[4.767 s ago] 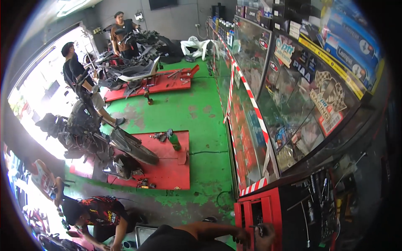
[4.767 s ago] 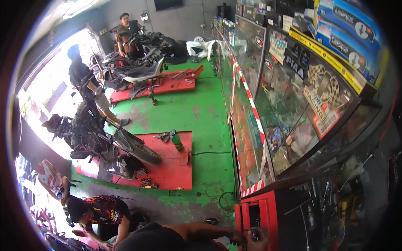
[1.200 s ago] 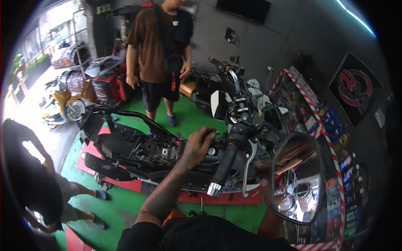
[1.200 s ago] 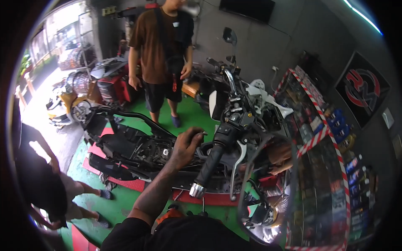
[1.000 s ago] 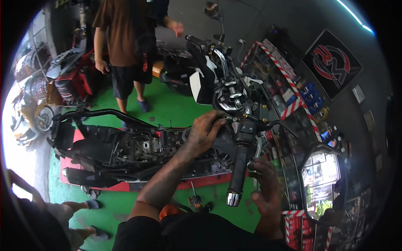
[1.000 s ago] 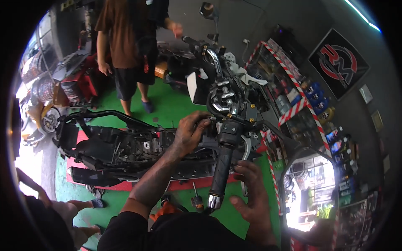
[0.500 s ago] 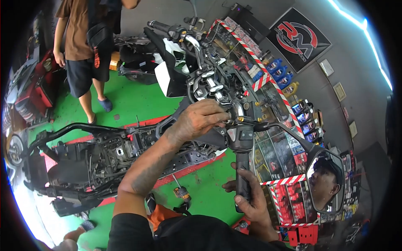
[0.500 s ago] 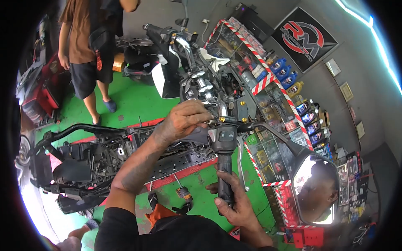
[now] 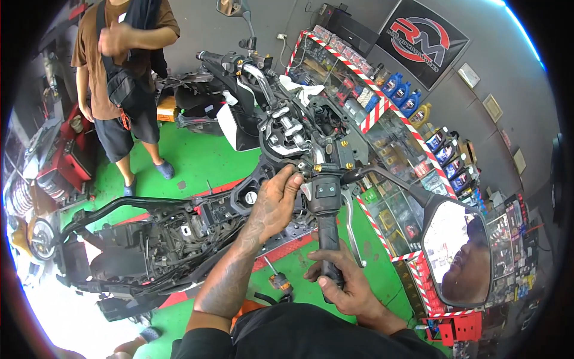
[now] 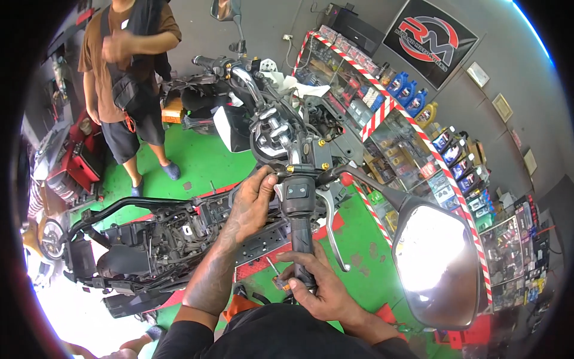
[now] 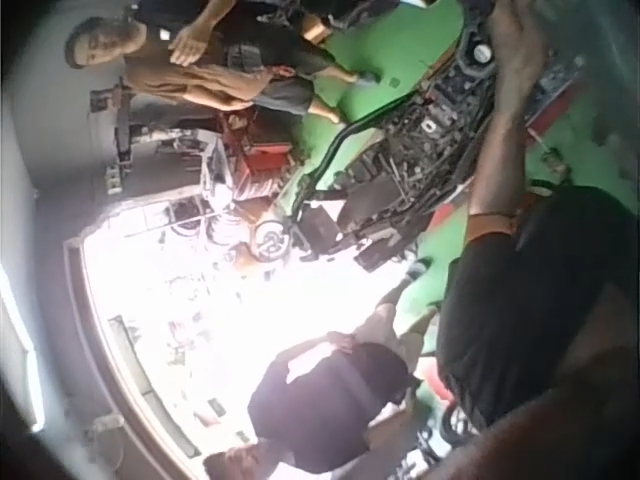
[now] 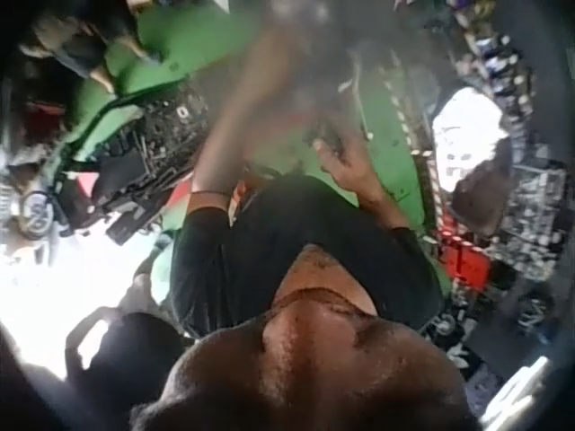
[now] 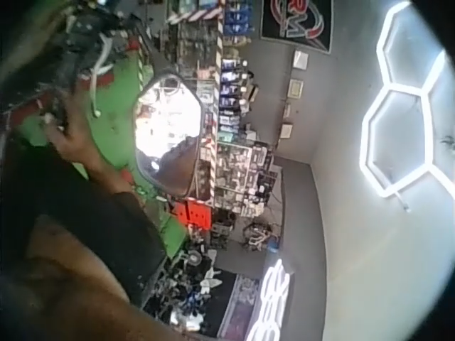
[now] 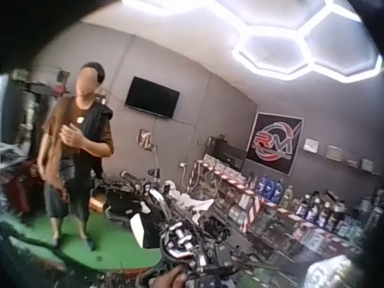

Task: Repairing or assembling motorcycle handlebars and front-end components.

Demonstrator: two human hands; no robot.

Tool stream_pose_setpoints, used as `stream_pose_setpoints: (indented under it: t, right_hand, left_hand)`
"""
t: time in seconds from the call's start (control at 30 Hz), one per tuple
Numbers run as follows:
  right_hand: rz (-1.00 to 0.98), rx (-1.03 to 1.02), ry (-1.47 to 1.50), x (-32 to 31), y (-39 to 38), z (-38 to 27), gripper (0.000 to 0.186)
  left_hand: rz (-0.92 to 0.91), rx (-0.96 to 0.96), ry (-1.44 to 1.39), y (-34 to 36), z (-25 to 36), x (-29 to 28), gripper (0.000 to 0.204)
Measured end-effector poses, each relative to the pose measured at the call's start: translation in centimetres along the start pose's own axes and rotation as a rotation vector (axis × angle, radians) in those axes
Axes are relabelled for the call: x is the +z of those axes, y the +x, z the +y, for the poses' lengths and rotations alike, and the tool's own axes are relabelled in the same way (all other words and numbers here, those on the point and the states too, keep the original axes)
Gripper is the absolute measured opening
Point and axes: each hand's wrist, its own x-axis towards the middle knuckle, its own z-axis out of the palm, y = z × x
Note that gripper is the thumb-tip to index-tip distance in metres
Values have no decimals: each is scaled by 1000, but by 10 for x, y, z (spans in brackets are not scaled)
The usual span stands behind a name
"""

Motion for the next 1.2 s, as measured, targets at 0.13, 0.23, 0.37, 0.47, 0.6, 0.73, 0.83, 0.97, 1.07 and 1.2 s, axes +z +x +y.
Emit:
stream_pose_setpoints:
  t: [0.13, 0.23, 0.37, 0.47, 0.6, 0.73, 0.83, 0.97, 1.07, 1.2]
  right_hand:
    - [-60, -38, 18, -8, -2, -1, 39]
    - [-82, -28, -22, -3, 3, -4, 40]
    - [-24, -62, 71, -2, 0, 1, 39]
    - [-35, -66, 91, -1, 1, -3, 38]
    - [-21, -93, 88, -3, 3, 3, 38]
    - [-24, -34, 85, -1, -1, -3, 37]
    - [-12, -12, 99, -2, -3, 2, 37]
    - [-25, -20, 118, 1, 0, -1, 37]
    - [-10, -65, 128, 1, 3, 2, 36]
    - [-5, -95, 124, 4, 4, 3, 36]
  left_hand:
    - [-141, -602, -589, -7, 32, -2, 37]
    - [34, -334, -256, -16, 22, -1, 36]
    - [192, -169, -91, -20, 2, -16, 24]
    - [164, 167, 22, 4, -3, -23, 18]
    - [-68, 652, 121, 40, -11, -30, 17]
    - [-183, 820, 154, 66, -8, -37, 21]
    - [-205, 1000, 224, 86, -7, -38, 22]
    - [-258, 1009, 285, 86, -22, -39, 28]
    - [-159, 833, 259, 48, -26, -18, 30]
    - [-54, 32, -58, 9, 33, -12, 30]
